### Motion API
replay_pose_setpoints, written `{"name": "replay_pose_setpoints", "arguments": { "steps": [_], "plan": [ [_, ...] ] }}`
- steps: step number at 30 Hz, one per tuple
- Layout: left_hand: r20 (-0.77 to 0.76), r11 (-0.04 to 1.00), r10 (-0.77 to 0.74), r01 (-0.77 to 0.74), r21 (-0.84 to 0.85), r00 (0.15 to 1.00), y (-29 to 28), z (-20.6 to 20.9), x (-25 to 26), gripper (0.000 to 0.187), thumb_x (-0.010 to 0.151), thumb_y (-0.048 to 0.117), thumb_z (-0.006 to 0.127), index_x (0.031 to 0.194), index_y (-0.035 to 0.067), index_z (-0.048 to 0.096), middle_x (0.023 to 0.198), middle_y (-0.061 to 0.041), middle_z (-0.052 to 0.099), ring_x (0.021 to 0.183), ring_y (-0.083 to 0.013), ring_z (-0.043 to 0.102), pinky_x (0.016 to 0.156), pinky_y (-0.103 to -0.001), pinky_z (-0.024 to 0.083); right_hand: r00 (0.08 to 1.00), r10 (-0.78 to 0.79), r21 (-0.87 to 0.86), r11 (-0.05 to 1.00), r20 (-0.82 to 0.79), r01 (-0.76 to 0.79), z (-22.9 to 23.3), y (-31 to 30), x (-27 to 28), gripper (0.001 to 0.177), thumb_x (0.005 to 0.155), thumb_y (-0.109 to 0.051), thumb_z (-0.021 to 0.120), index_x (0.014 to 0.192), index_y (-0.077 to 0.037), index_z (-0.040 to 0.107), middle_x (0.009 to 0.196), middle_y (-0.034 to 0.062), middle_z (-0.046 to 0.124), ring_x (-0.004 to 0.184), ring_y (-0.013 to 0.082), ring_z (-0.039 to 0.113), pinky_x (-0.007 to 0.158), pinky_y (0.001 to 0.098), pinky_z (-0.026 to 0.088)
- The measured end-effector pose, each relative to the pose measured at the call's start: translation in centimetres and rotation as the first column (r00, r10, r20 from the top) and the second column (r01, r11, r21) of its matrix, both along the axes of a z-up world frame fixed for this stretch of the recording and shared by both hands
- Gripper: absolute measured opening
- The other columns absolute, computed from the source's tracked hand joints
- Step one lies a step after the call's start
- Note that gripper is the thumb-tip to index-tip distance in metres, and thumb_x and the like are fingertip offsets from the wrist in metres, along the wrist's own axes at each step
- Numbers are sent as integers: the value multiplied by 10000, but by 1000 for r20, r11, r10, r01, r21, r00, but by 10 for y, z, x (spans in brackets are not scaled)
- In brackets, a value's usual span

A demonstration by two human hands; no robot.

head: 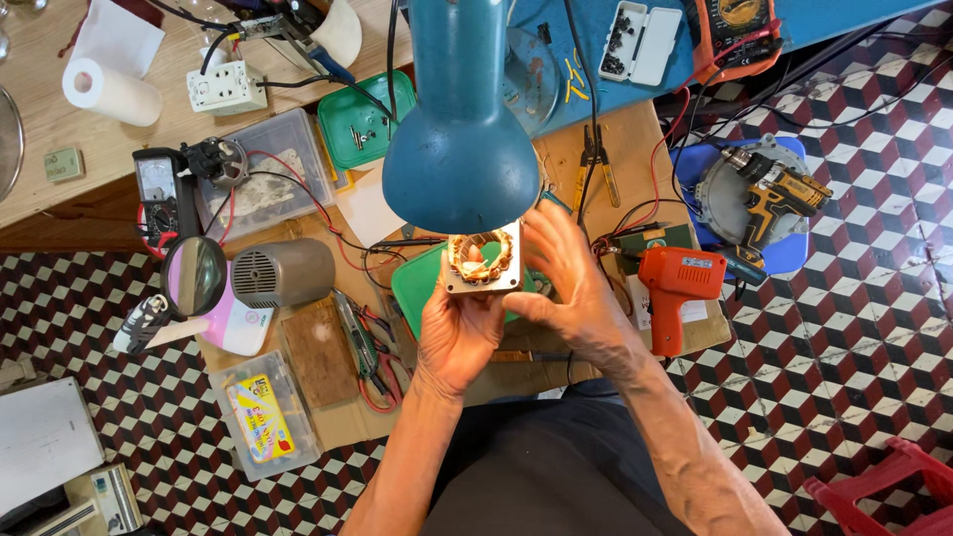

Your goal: The person uses a heat gun to apply heat to a small electrical component held in a container, then removes and inspects the component by hand. The person repeatedly handles the component, turning it over and examining the copper windings and internal structure.

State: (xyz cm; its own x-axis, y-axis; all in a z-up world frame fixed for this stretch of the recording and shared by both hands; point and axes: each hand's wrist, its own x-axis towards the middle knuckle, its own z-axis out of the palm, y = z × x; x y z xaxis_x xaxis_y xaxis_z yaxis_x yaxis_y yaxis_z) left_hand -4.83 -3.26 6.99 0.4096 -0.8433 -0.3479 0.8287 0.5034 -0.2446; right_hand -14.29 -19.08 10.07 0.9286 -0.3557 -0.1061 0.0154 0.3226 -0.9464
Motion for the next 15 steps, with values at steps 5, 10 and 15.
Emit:
{"name": "replay_pose_setpoints", "arguments": {
  "steps": [5, 10, 15],
  "plan": [
    [-87, 1000, 15, -17, -20, 996, -5, 1, -2, 416, 1119, 306, 468, 1425, 29, 523, 1382, -167, 617, 1278, -337, 605, 987, -474, 603, 996, 86, 160, 983, 20, -88, -6, 2, 13, 1070, 813, -112, 846, 1627, 16, 163, 1659, 175, 320, 1556, 267, 303, 1280, 416, 256],
    [-25, 999, -12, 13, 37, 1000, -10, 2, 2, 415, 1105, 320, 482, 1413, 42, 510, 1392, -147, 606, 1257, -299, 626, 1008, -453, 590, 1000, -20, 115, 993, 1, 20, 0, 6, 20, 990, 791, -51, 845, 1590, 32, 266, 1594, 187, 422, 1510, 264, 400, 1274, 406, 313],
    [88, 948, -114, 82, 307, 990, -16, 14, 11, 440, 1093, 322, 493, 1414, 22, 510, 1357, -138, 630, 1234, -257, 634, 1040, -388, 567, 990, -118, 14, 993, -83, 119, 14, 14, 20, 932, 776, -46, 829, 1553, 24, 321, 1490, 182, 527, 1404, 250, 527, 1208, 391, 411]
  ]
}}
